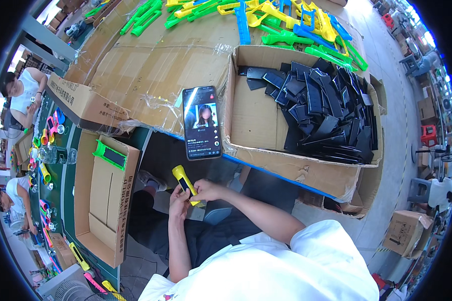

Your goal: The person assembles toy components by taking plastic frames and black panels from boxes, inserting each panel into a plastic frame by hand, and placing the assembled pieces into a cardboard box.

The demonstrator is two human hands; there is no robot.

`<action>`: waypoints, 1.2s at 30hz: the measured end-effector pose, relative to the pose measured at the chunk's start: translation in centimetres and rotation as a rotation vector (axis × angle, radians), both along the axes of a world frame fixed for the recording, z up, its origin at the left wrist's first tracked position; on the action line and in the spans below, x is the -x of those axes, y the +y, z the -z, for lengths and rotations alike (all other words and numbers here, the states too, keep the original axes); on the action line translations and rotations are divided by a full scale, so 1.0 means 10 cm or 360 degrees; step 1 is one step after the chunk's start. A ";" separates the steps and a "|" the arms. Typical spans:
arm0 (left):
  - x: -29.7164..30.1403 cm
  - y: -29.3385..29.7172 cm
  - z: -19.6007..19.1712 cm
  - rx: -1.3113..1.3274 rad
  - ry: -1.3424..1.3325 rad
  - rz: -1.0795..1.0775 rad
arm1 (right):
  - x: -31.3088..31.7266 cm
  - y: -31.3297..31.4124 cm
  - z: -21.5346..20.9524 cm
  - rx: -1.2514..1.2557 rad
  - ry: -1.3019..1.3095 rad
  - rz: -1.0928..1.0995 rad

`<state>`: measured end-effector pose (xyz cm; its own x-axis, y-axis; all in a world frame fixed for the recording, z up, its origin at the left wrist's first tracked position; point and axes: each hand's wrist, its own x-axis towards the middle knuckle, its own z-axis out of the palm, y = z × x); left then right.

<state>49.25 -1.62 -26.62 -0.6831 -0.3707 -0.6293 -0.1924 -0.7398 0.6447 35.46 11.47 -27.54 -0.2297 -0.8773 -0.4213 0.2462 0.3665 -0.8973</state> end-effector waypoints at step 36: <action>-1.67 -1.63 -2.58 0.2744 -0.1908 0.0244 | 1.62 1.85 -3.95 -0.0454 0.2539 0.0191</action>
